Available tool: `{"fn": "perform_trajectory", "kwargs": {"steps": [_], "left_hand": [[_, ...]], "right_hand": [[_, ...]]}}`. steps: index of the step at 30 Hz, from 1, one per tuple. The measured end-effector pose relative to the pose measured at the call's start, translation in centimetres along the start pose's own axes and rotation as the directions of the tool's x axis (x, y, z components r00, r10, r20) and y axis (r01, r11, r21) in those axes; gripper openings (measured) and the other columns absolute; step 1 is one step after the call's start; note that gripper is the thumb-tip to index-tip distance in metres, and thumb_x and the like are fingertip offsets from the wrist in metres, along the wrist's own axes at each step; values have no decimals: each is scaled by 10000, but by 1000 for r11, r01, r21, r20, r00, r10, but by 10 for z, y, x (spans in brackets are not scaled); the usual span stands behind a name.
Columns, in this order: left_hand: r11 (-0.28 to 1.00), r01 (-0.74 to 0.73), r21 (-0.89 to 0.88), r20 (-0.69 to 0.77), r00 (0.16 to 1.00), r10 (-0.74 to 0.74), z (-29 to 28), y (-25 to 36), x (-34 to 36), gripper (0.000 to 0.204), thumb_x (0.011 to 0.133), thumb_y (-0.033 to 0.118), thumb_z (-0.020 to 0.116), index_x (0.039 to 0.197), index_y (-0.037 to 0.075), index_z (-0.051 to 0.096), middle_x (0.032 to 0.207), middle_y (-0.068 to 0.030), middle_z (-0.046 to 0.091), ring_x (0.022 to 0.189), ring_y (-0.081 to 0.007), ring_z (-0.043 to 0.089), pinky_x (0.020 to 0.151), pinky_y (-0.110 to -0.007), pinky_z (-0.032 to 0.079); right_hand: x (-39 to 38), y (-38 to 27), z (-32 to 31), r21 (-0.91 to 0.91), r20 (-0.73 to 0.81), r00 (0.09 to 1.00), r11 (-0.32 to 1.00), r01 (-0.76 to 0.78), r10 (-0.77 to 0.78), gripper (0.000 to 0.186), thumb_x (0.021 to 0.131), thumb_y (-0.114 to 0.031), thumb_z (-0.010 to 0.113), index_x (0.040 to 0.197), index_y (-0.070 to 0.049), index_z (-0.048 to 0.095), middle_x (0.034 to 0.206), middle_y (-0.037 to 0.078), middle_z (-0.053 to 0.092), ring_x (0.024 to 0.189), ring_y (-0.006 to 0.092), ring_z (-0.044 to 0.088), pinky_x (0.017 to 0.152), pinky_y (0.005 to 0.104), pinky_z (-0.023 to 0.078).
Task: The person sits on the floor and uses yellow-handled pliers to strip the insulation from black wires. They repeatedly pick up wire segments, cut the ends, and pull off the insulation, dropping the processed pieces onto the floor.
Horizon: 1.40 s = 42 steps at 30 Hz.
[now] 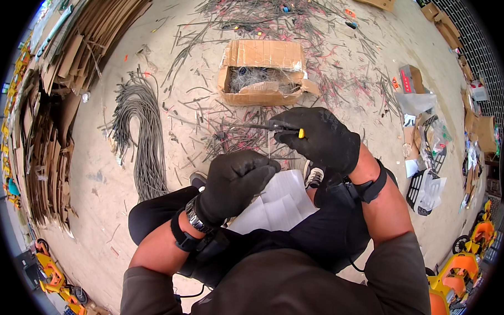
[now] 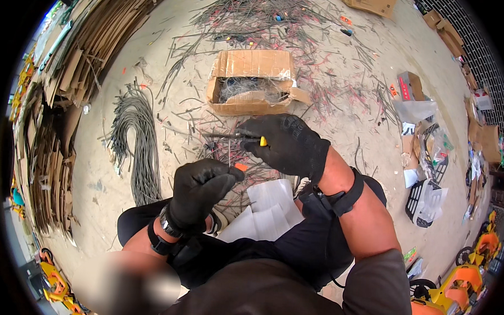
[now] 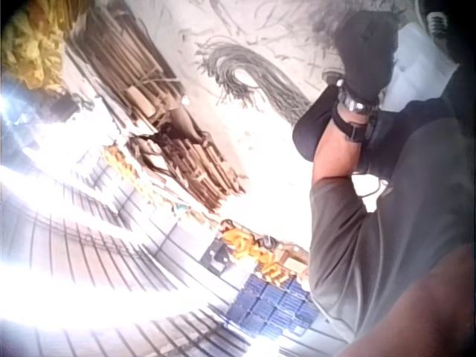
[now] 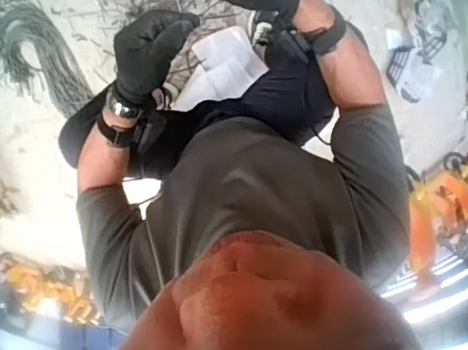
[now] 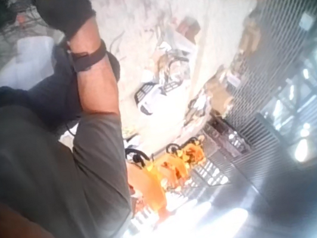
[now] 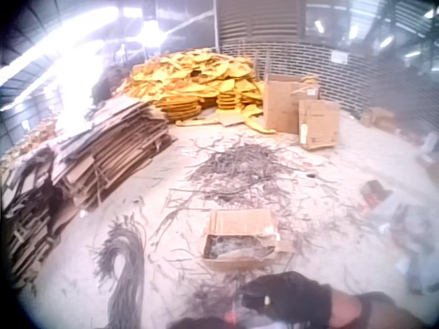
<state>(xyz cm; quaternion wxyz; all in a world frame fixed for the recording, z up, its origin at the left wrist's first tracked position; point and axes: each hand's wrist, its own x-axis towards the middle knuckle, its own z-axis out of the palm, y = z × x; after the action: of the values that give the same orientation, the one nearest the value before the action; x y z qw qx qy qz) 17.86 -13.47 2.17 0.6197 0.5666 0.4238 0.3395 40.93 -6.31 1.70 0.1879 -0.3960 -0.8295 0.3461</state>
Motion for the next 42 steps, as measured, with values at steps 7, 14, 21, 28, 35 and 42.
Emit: {"fn": "perform_trajectory", "kwargs": {"steps": [7, 14, 21, 28, 35, 42], "left_hand": [[972, -145, 185, 66, 989, 135, 2, 4, -3, 163, 901, 105, 666, 974, -25, 731, 797, -112, 729, 699, -158, 687, 658, -295, 543], [992, 13, 126, -275, 961, 22, -14, -5, 13, 127, 917, 50, 651, 972, -31, 732, 778, -21, 679, 638, -36, 524, 578, -217, 438], [997, -9, 71, -274, 961, 28, -18, -15, 15, 155, 937, 98, 635, 980, -24, 722, 748, -2, 649, 638, -41, 518, 582, -225, 432], [964, -5, 267, -94, 995, 31, -4, -5, 13, 161, 943, 100, 624, 997, -23, 712, 772, -34, 659, 698, -78, 569, 632, -255, 468], [968, -11, 251, -67, 997, 29, 3, -14, 14, 172, 950, 110, 634, 1037, -16, 714, 784, -38, 669, 715, -85, 594, 649, -255, 485], [996, 84, -26, -68, 994, -86, 6, -22, 15, 213, 971, 148, 607, 1011, -36, 706, 735, -41, 659, 643, -75, 573, 577, -236, 454]], "right_hand": [[-3, 28, -10, -181, 166, 965, 968, -174, 204, 315, 905, -315, 648, 1138, -106, 685, 1002, 168, 706, 943, 371, 669, 835, 464, 524], [10, 15, 11, -459, 498, 712, 847, -268, 495, 405, 892, -385, 613, 1230, -170, 671, 1178, 123, 695, 1108, 320, 646, 962, 421, 497], [9, 10, -18, 149, 120, 944, 934, -324, 308, 326, 893, -313, 676, 1073, -41, 677, 899, 113, 693, 813, 219, 657, 769, 369, 511], [16, -13, -1, 661, 65, 958, 708, -250, 278, 359, 819, -207, 777, 1105, -19, 667, 857, 1, 651, 741, 84, 580, 706, 267, 495], [19, -14, -2, 660, -44, 971, 736, -148, 236, 294, 801, -122, 742, 1065, -13, 672, 807, -6, 627, 735, 78, 578, 687, 263, 492], [15, 0, -15, 618, -67, 961, 767, -170, 267, 323, 890, -126, 682, 1176, 15, 636, 851, 45, 671, 753, 103, 625, 709, 268, 518]]}}
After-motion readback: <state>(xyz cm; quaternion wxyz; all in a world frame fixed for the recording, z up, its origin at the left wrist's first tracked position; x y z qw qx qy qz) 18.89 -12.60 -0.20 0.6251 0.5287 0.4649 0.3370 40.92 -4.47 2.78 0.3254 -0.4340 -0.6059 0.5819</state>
